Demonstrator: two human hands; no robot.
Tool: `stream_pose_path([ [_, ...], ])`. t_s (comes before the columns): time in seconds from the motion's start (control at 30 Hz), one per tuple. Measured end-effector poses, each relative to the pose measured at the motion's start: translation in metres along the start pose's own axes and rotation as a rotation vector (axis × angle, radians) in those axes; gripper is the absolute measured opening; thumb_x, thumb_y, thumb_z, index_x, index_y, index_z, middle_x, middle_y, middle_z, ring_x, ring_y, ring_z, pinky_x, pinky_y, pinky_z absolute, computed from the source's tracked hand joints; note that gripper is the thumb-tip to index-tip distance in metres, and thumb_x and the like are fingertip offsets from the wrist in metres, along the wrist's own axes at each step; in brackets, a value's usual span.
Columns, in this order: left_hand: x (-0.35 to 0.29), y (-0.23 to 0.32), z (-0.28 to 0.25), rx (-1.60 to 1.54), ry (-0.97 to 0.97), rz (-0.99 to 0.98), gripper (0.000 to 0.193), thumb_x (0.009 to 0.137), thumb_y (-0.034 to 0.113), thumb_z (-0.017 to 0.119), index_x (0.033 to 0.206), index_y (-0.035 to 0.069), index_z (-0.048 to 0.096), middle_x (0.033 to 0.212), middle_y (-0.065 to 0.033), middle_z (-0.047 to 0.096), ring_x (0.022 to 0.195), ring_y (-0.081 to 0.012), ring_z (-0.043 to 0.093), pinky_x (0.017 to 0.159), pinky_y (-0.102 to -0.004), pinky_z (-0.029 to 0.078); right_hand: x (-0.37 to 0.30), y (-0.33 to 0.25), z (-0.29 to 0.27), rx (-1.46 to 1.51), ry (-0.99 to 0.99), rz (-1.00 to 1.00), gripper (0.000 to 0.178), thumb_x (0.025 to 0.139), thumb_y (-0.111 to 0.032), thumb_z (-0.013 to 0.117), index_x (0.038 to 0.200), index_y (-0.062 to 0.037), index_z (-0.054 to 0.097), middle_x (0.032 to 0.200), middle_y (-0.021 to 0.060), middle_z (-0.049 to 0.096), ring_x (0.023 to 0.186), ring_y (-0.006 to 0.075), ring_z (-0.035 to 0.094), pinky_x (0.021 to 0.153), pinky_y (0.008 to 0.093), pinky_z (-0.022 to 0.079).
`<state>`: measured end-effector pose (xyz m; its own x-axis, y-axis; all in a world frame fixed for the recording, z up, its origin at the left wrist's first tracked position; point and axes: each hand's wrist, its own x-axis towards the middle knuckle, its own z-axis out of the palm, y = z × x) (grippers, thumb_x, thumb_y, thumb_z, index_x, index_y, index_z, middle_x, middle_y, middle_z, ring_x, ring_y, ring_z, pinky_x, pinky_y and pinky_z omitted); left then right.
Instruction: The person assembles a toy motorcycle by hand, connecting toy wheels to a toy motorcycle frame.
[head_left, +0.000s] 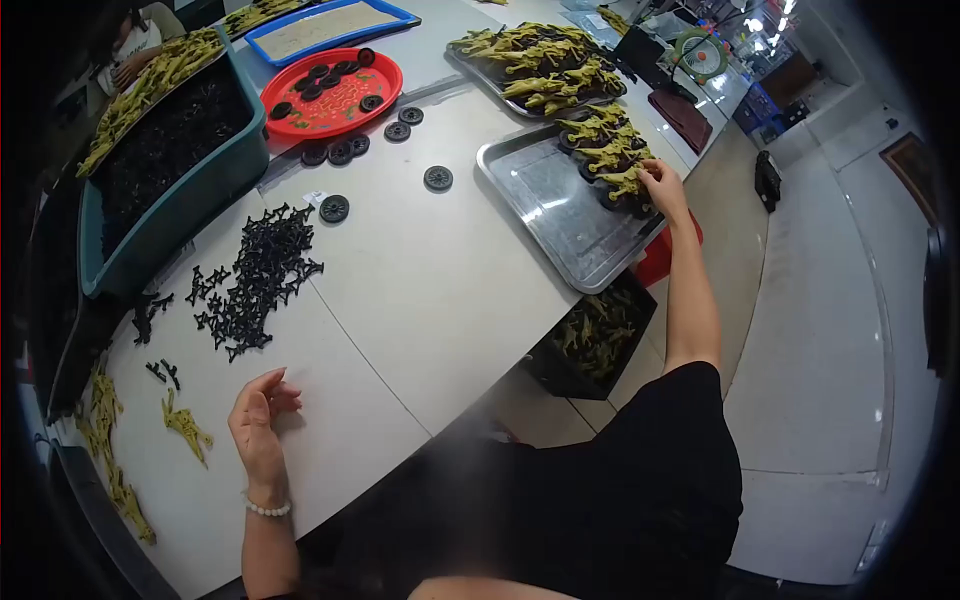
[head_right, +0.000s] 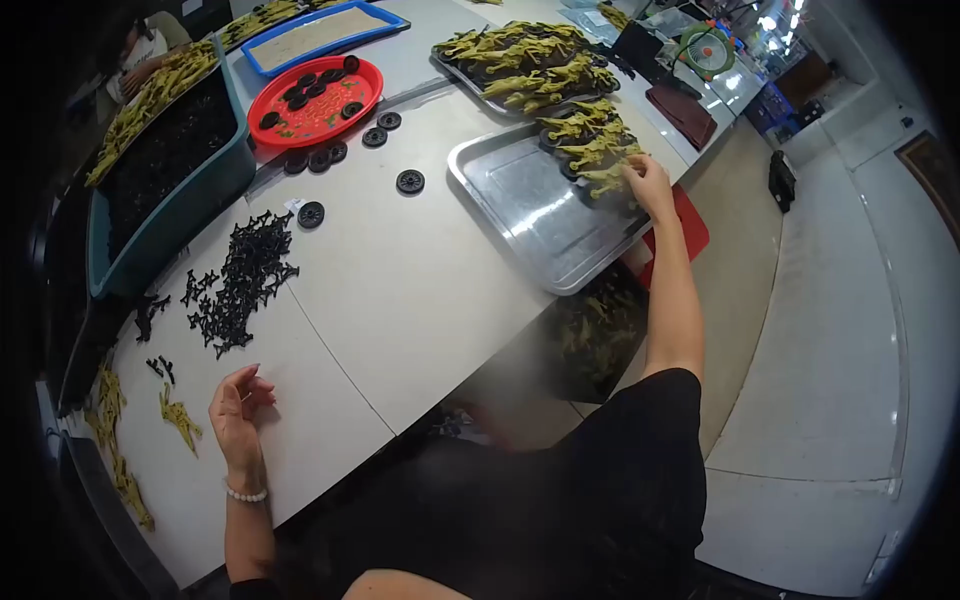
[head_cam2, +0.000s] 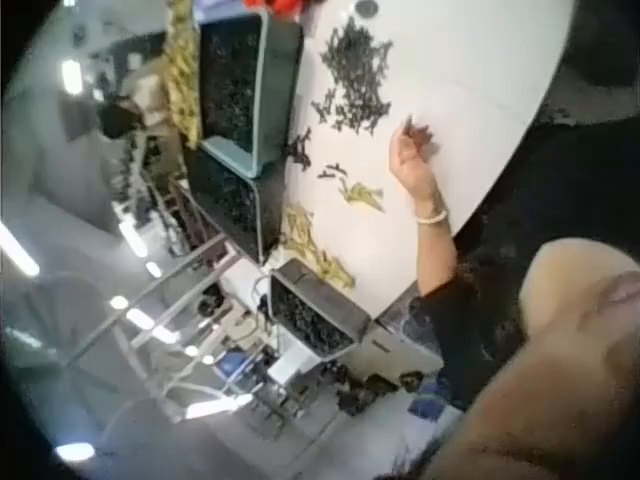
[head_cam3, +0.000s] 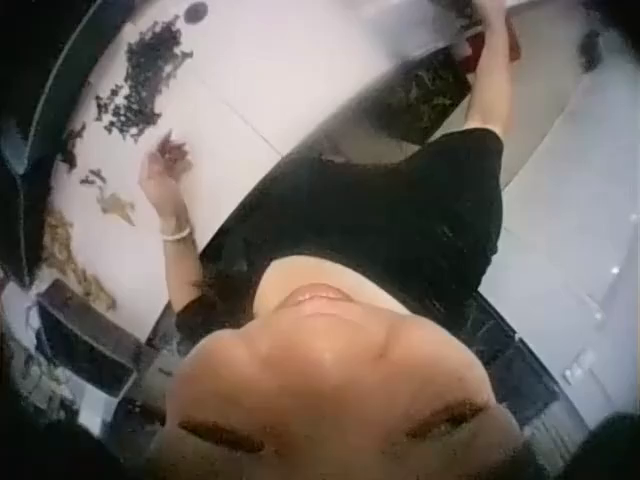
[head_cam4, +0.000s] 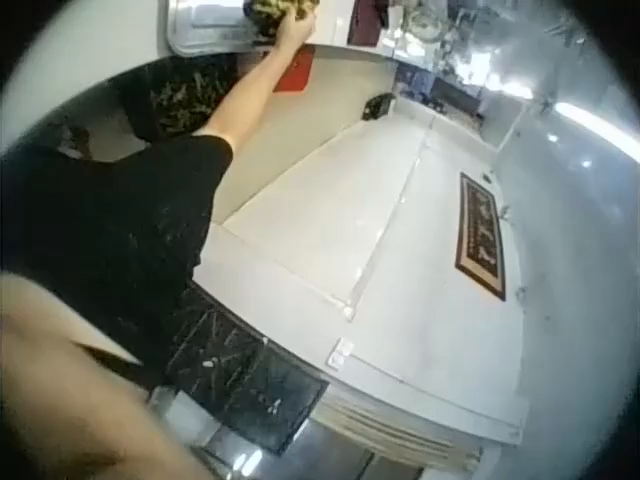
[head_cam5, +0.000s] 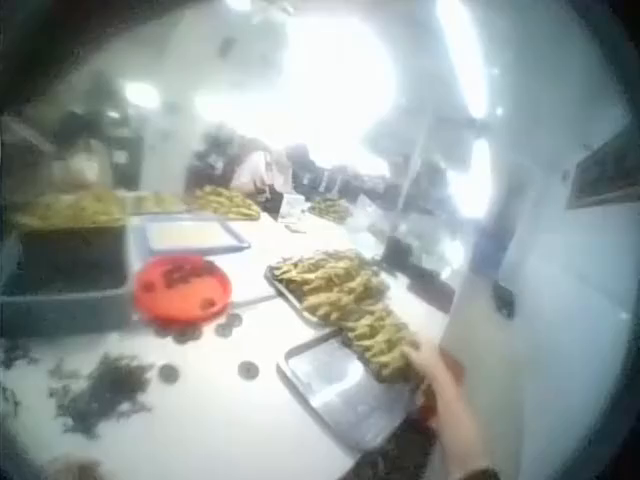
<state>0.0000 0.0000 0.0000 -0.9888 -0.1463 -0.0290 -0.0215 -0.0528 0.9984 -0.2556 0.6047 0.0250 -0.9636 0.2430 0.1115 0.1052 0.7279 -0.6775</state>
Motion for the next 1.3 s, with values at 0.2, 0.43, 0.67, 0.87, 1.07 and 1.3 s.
stream_pose_path([
  [0.2,-0.003,0.001,0.001,-0.02,0.054,0.07,0.045,0.095,0.035,0.041,0.106,-0.006,0.056,0.084,-0.01,0.06,0.074,-0.0138,0.056,0.069,-0.026,0.045,0.003,-0.01,0.012,-0.587,0.376,-0.423,0.025,0.075,-0.019,0.064,0.093,-0.0025,0.063,0.093,0.0152,0.062,0.088,0.032,0.057,0.08,0.0397,0.043],
  [0.43,0.011,0.031,-0.036,-0.128,0.425,0.454,0.036,0.096,0.026,0.041,0.108,-0.004,0.055,0.081,-0.0076,0.06,0.072,-0.012,0.055,0.069,-0.0252,0.045,-0.103,-0.198,0.111,-0.007,0.108,-0.755,0.019,0.079,-0.005,0.061,0.098,-0.0018,0.061,0.095,0.0103,0.061,0.086,0.0226,0.056,0.077,0.0294,0.044],
  [0.67,-0.011,0.052,-0.115,0.325,0.794,0.361,0.031,0.086,0.018,0.057,0.111,-0.001,0.054,0.094,-0.0082,0.059,0.078,-0.0138,0.056,0.066,-0.0261,0.046,-0.219,-0.338,0.252,0.218,-0.813,-1.129,0.014,0.075,-0.003,0.064,0.089,-0.0013,0.062,0.083,0.0112,0.062,0.076,0.0236,0.061,0.069,0.0311,0.047],
  [0.87,-0.072,0.054,-0.134,0.952,0.822,-0.064,0.037,0.079,0.023,0.065,0.104,-0.002,0.057,0.101,-0.0162,0.058,0.087,-0.0267,0.057,0.077,-0.0333,0.046,-0.275,-0.404,0.302,0.239,-0.934,-1.428,0.02,0.075,-0.01,0.065,0.094,-0.0041,0.061,0.088,0.0099,0.061,0.084,0.0261,0.058,0.073,0.0343,0.047],
  [1.07,-0.128,0.043,-0.206,1.417,1.037,-0.146,0.054,0.08,0.031,0.064,0.119,-0.002,0.049,0.125,-0.0227,0.045,0.116,-0.0352,0.043,0.093,-0.041,0.038,-0.317,-0.395,0.314,0.191,-1.031,-1.674,0.041,0.077,-0.021,0.064,0.114,-0.0066,0.056,0.132,0.0174,0.04,0.119,0.035,0.039,0.097,0.0446,0.035],
  [1.3,-0.146,0.018,-0.257,1.379,1.011,-0.2,0.054,0.079,0.029,0.064,0.121,-0.002,0.048,0.126,-0.0224,0.045,0.115,-0.036,0.043,0.094,-0.0407,0.038,-0.339,-0.391,0.329,0.024,-1.031,-1.725,0.042,0.082,-0.025,0.059,0.119,-0.0064,0.052,0.139,0.0163,0.033,0.129,0.0327,0.03,0.102,0.0498,0.028],
])
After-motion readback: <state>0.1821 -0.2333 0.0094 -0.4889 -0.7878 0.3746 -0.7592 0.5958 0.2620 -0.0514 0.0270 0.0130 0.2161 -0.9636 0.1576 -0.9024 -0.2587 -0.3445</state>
